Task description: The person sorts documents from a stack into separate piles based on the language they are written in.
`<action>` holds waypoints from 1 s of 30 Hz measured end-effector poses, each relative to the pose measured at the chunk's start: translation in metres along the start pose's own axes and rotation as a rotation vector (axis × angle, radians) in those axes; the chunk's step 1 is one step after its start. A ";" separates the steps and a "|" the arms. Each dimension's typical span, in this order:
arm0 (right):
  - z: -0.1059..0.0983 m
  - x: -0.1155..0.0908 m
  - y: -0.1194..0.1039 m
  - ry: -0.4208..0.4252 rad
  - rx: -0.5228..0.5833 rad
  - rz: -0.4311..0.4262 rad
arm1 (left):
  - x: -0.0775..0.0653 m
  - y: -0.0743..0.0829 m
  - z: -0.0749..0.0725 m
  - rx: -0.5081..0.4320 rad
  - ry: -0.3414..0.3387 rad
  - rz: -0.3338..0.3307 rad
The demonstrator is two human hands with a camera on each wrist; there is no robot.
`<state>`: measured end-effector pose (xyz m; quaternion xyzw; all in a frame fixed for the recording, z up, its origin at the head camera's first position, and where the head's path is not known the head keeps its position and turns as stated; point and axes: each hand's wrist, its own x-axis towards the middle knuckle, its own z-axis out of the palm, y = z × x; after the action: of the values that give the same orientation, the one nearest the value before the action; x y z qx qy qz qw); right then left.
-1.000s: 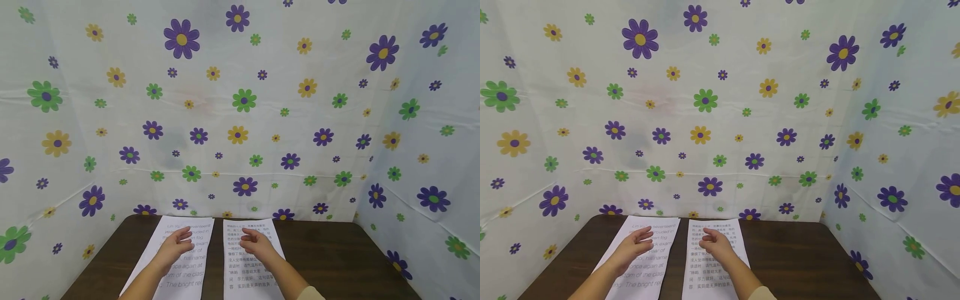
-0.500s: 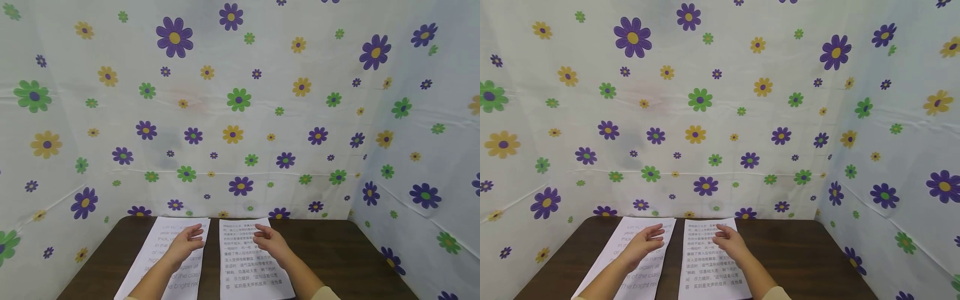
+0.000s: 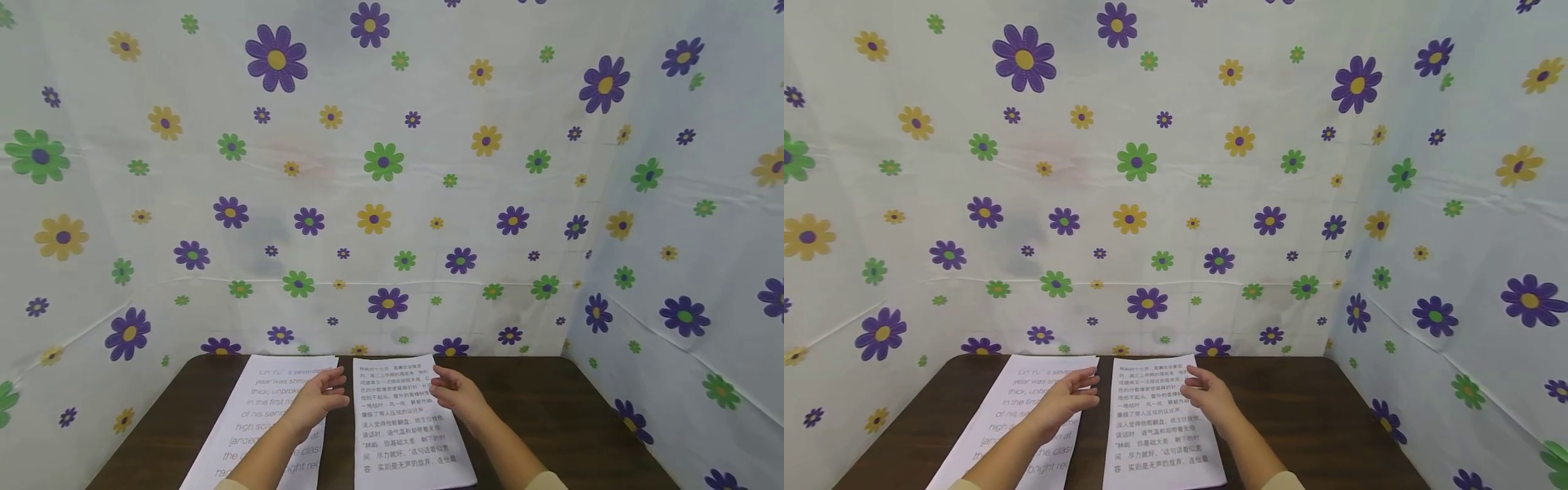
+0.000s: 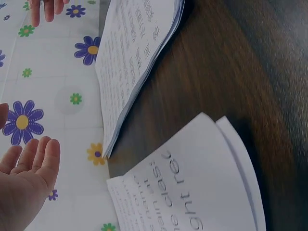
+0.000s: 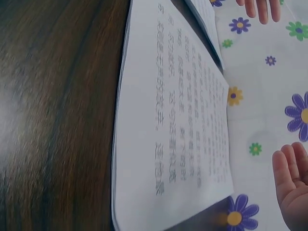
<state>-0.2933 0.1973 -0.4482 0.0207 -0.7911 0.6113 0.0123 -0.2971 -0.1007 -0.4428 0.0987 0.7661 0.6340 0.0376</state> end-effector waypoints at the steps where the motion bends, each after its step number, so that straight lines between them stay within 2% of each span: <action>1: -0.001 0.000 0.002 0.010 0.003 0.004 | 0.000 -0.001 0.001 0.001 -0.007 -0.001; 8: -0.012 0.001 0.012 0.063 -0.003 0.027 | 0.001 -0.004 0.008 0.017 -0.027 -0.003; 14: -0.019 -0.003 0.019 0.067 -0.005 0.049 | 0.003 -0.010 0.014 0.025 -0.045 -0.012; 23: -0.031 -0.004 0.040 0.076 -0.023 0.089 | 0.002 -0.023 0.022 0.085 -0.048 -0.076; 30: -0.038 -0.004 0.060 0.063 -0.041 0.148 | 0.000 -0.035 0.025 0.065 -0.083 -0.119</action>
<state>-0.2919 0.2488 -0.4964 -0.0576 -0.8020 0.5945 -0.0076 -0.2966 -0.0832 -0.4820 0.0802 0.7887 0.6007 0.1037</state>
